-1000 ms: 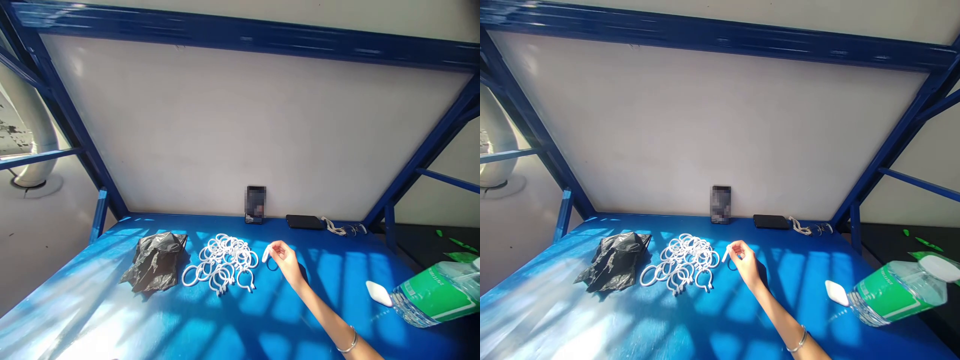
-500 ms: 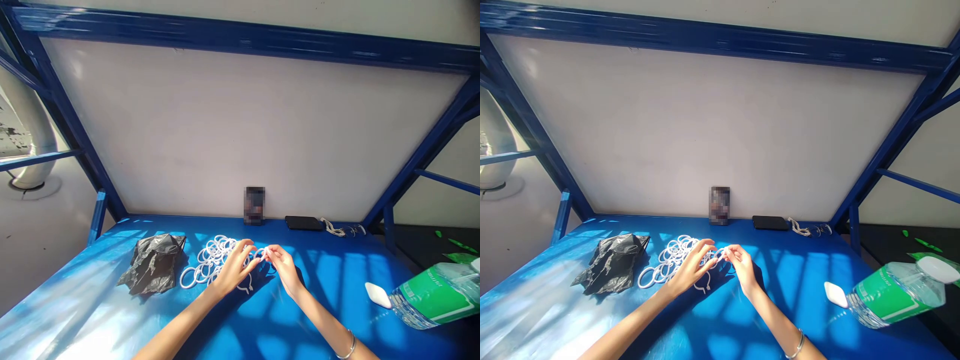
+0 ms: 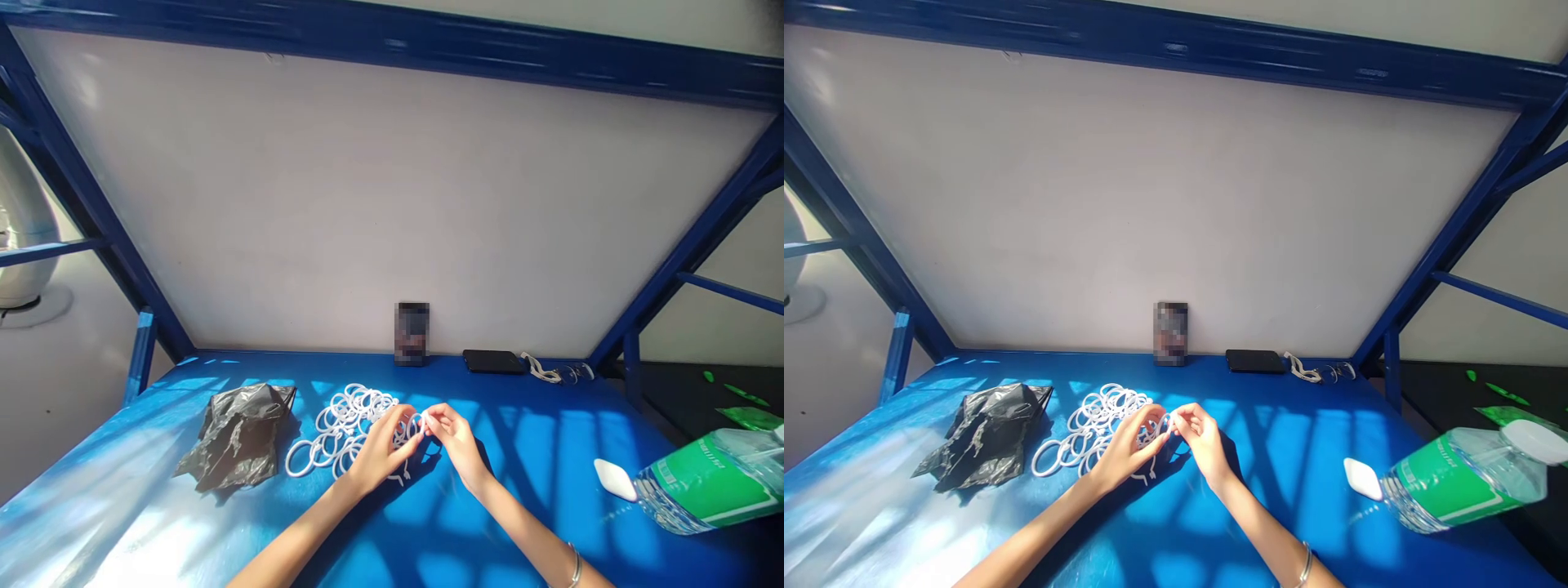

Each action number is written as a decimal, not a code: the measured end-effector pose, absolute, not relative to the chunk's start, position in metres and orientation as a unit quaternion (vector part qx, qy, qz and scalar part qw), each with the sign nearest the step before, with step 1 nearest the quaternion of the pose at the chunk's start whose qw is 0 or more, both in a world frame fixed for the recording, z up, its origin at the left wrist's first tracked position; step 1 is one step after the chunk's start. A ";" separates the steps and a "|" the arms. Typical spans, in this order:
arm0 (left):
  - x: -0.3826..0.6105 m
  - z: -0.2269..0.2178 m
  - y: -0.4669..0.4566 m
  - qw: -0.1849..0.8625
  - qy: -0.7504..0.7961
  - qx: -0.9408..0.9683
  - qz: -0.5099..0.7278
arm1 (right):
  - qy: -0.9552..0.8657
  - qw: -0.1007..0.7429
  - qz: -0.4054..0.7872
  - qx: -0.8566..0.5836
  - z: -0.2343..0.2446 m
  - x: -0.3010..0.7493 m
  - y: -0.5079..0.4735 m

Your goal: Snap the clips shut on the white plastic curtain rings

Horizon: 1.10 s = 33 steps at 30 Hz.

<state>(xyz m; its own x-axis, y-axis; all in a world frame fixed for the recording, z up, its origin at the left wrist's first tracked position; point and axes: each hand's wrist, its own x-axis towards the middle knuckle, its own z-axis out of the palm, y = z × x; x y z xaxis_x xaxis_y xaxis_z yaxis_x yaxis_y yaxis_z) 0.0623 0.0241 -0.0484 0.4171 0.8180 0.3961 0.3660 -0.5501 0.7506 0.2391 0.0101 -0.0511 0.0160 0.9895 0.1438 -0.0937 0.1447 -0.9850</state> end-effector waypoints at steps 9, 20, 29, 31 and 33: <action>0.062 -0.046 0.021 0.347 0.380 0.759 0.398 | -0.519 0.580 0.437 -0.451 -0.060 0.242 0.012; 0.062 -0.050 0.020 0.294 0.355 0.760 0.459 | -0.551 0.575 0.396 -0.457 -0.064 0.244 0.011; 0.060 -0.063 0.024 0.137 0.294 0.820 0.471 | -0.670 0.559 0.225 -0.434 -0.057 0.246 0.006; 0.060 -0.063 0.023 0.118 0.290 0.828 0.466 | -0.684 0.556 0.198 -0.429 -0.055 0.246 0.004; 0.061 -0.061 0.021 0.111 0.289 0.835 0.456 | -0.689 0.556 0.190 -0.424 -0.054 0.246 0.003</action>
<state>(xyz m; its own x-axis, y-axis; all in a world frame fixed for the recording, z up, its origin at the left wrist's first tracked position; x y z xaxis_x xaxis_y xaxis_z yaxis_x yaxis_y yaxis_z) 0.0607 0.0213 -0.0610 0.4178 0.5837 0.6962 0.3813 -0.8082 0.4488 0.2464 0.0030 -0.0536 -0.0217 0.7957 0.6053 0.3741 0.5680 -0.7331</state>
